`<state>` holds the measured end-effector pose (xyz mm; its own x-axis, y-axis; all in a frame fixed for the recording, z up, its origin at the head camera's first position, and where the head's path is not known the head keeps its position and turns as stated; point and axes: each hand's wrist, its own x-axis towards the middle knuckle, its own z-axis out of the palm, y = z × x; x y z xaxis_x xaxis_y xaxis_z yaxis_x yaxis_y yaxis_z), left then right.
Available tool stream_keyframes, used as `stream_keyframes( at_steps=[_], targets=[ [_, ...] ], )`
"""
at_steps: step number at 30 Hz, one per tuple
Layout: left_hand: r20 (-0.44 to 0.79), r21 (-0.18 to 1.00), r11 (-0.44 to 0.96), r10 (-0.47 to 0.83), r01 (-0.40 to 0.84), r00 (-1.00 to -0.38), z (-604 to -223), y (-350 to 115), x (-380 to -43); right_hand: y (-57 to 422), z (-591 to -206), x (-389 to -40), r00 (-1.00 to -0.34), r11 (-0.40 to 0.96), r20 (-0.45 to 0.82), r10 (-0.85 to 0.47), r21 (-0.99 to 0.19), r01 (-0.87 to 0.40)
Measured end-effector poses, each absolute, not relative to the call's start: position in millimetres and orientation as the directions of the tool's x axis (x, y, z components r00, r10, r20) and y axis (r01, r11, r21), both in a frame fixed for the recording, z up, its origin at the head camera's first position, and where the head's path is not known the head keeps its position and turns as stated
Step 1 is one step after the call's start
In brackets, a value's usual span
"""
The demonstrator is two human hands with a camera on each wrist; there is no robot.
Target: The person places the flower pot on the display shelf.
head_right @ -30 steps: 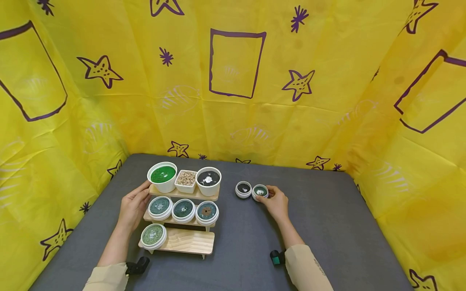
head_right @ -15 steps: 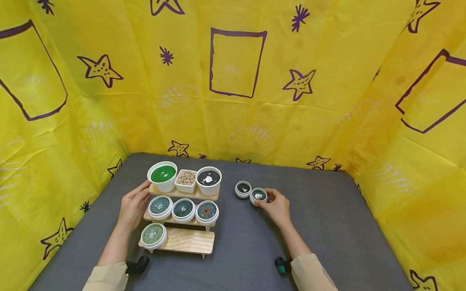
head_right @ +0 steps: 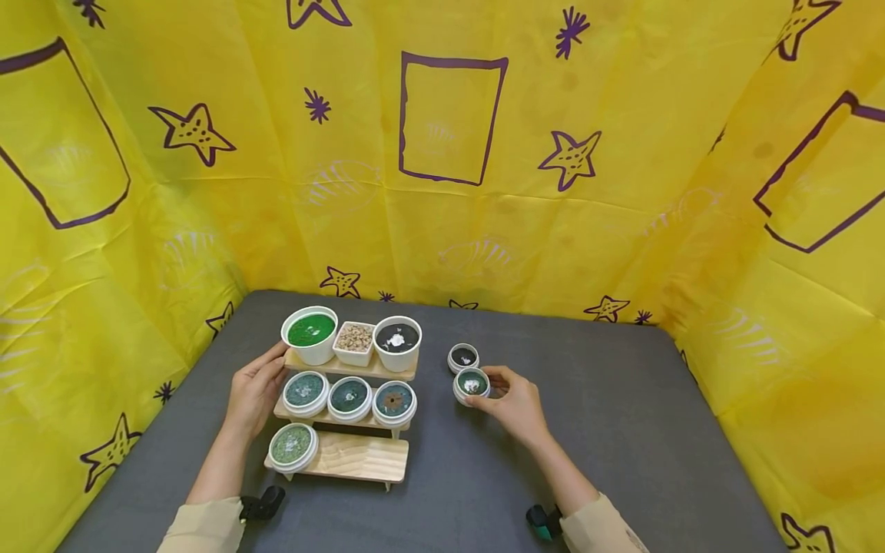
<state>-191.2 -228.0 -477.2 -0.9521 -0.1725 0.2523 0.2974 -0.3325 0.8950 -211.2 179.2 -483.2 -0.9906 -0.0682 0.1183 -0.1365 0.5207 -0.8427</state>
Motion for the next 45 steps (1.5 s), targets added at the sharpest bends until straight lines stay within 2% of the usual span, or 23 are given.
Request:
stream_keyframes(
  at_steps=[17, 30, 36, 45],
  targets=[
    [0.23, 0.905, -0.323, -0.175, 0.277, -0.957, -478, -228, -191, 161, -470, -170, -0.966, 0.42, 0.063, -0.25, -0.892, -0.167],
    [0.229, 0.905, -0.323, -0.18, 0.277, -0.957, -476, -228, -191, 143, -473, -147, -0.908, 0.374, 0.126, -0.401, -0.882, -0.287],
    [0.23, 0.904, -0.325, -0.182, 0.279, -0.956, -476, -227, -192, 129, -480, -134, -0.9, 0.319, 0.174, -0.4, -0.894, -0.314],
    [0.233, 0.9, -0.331, -0.182, 0.282, -0.955, -477, -227, -192, 114, -485, -124, -0.884, 0.308, 0.254, -0.393, -0.869, -0.387]
  ],
)
